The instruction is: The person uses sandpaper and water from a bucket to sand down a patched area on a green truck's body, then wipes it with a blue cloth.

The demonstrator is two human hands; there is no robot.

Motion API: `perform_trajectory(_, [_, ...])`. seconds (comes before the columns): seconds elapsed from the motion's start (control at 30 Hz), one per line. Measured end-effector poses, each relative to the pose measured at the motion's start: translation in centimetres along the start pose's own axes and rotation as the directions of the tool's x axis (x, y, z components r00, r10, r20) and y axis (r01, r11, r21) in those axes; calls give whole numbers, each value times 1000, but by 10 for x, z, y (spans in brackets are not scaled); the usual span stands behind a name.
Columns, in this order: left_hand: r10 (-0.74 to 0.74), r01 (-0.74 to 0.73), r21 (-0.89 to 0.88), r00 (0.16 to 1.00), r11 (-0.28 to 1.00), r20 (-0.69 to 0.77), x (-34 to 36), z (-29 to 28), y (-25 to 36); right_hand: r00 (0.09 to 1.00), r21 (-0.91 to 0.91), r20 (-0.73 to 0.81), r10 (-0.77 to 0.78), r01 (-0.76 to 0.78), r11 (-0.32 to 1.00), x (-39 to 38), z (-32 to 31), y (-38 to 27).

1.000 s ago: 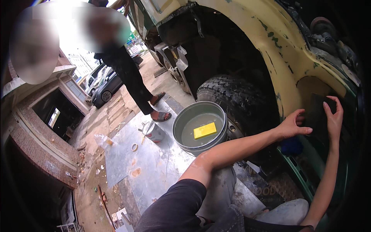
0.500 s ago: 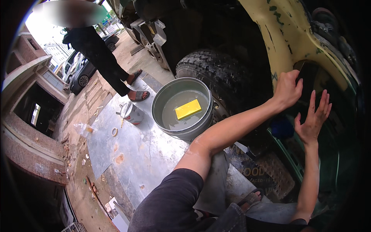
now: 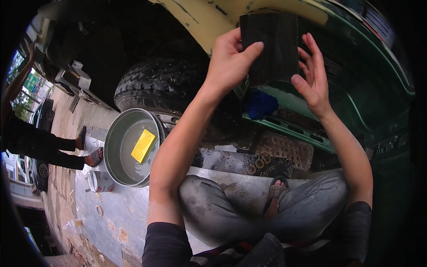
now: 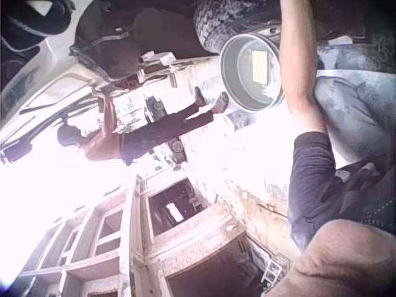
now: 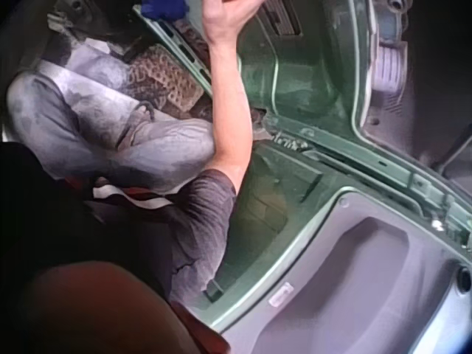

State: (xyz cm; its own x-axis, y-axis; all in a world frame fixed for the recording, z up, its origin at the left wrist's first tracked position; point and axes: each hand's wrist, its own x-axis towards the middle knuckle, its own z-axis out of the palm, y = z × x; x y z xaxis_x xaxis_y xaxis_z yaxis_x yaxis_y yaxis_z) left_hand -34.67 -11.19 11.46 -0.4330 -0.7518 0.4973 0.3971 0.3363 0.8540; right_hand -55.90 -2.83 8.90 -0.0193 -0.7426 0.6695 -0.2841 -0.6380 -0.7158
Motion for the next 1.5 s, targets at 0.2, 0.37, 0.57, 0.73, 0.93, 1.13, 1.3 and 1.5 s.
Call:
perform_trajectory(0.2, [-70,37,243,989,969,128,31,16,17,935,302,98,341,-355,885,34,-21,-8])
perform_trajectory(0.37, [-211,162,289,967,943,146,19,14,17,890,204,189,414,-448,870,24,-20,-7])
perform_trajectory(0.57, [-230,174,305,960,936,158,17,-6,3,933,394,189,307,-359,846,24,-30,18])
perform_trajectory(0.73, [-204,215,-37,961,976,184,24,5,-5,934,605,248,256,-356,712,30,-46,17])
perform_trajectory(0.93, [-159,161,13,949,987,271,31,-5,-3,939,517,285,191,-318,795,28,-68,19])
perform_trajectory(1.13, [-213,246,-115,947,962,240,31,2,1,964,401,214,155,-232,886,30,-64,7])
perform_trajectory(1.3, [-160,129,279,983,952,93,28,13,-8,984,92,113,137,-147,985,27,-45,2])
perform_trajectory(1.5, [-221,205,188,973,960,64,28,22,-15,898,191,164,409,-435,880,25,-53,8])
